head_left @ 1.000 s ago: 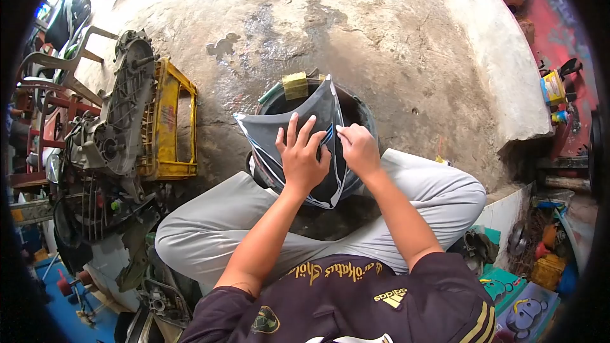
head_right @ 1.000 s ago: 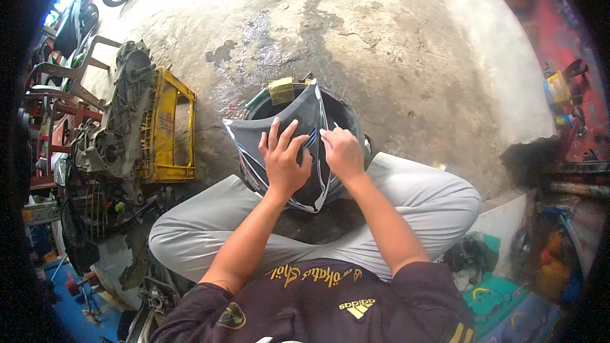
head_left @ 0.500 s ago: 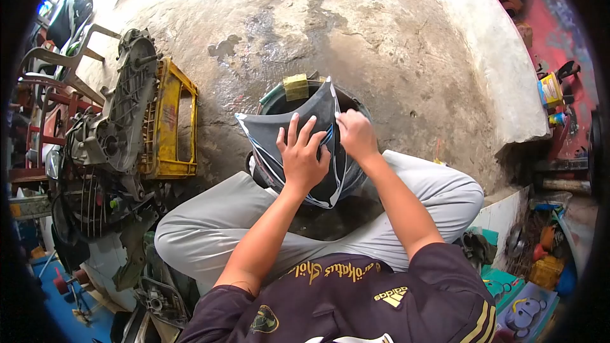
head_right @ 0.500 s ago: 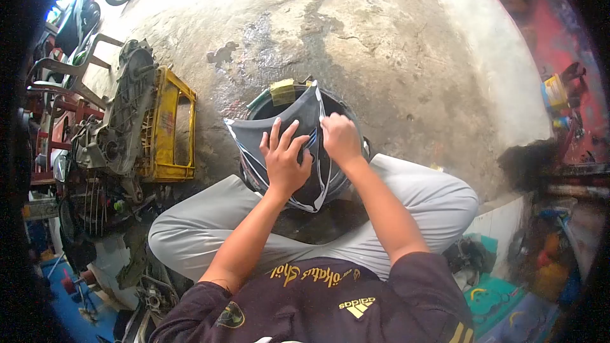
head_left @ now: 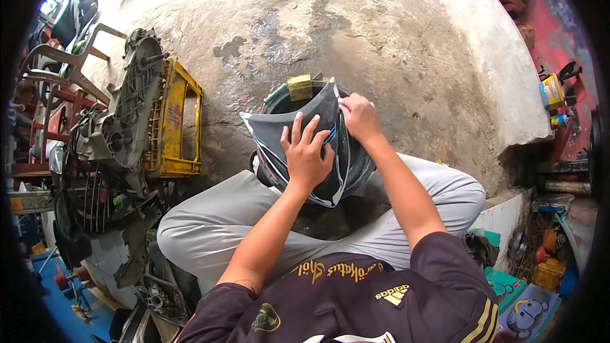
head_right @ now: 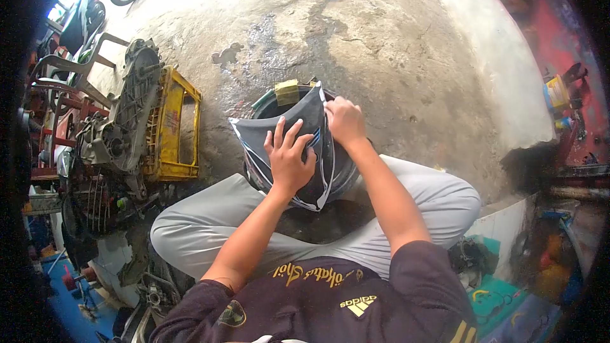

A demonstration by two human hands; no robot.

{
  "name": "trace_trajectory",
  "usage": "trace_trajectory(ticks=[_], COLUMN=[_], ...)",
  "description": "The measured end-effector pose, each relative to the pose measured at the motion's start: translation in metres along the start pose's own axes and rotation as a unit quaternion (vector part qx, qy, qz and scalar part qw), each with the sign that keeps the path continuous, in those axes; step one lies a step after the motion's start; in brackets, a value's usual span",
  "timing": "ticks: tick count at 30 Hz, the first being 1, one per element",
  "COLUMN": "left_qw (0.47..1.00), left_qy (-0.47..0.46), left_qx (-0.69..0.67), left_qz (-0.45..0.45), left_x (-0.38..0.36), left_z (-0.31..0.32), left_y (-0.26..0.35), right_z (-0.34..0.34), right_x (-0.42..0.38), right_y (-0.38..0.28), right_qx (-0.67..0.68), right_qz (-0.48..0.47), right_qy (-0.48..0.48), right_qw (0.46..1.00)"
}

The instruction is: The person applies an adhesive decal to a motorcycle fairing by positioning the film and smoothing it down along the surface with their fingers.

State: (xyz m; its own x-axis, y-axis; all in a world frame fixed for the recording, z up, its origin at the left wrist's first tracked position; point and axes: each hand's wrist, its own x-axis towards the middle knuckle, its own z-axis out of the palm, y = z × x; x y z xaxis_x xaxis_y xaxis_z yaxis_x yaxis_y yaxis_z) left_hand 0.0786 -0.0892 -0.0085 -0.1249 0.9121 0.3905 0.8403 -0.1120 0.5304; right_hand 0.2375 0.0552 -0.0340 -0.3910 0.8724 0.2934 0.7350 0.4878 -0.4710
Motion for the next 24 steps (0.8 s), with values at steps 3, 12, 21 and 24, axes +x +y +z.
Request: trace_trajectory(ticks=[3, 12, 21, 24], left_qw=[1.0, 1.0, 1.0, 1.0], left_qy=[0.0, 0.002, 0.007, 0.003], left_qx=[-0.007, -0.009, -0.001, -0.003], left_qz=[0.001, 0.008, 0.001, 0.003], left_x=[-0.001, -0.001, -0.001, -0.001], left_z=[-0.001, -0.002, -0.002, 0.0], left_y=[-0.001, -0.002, -0.002, -0.001], right_z=[-0.013, -0.01, 0.007, -0.003], right_x=[-0.039, -0.046, -0.012, -0.047], right_y=[-0.019, -0.032, -0.007, -0.02], right_qx=[-0.029, -0.048, 0.003, -0.036], right_qz=[-0.023, 0.015, 0.051, 0.006], right_qy=[-0.02, 0.008, 0.006, -0.002], right_qw=[0.999, 0.999, 0.999, 0.999])
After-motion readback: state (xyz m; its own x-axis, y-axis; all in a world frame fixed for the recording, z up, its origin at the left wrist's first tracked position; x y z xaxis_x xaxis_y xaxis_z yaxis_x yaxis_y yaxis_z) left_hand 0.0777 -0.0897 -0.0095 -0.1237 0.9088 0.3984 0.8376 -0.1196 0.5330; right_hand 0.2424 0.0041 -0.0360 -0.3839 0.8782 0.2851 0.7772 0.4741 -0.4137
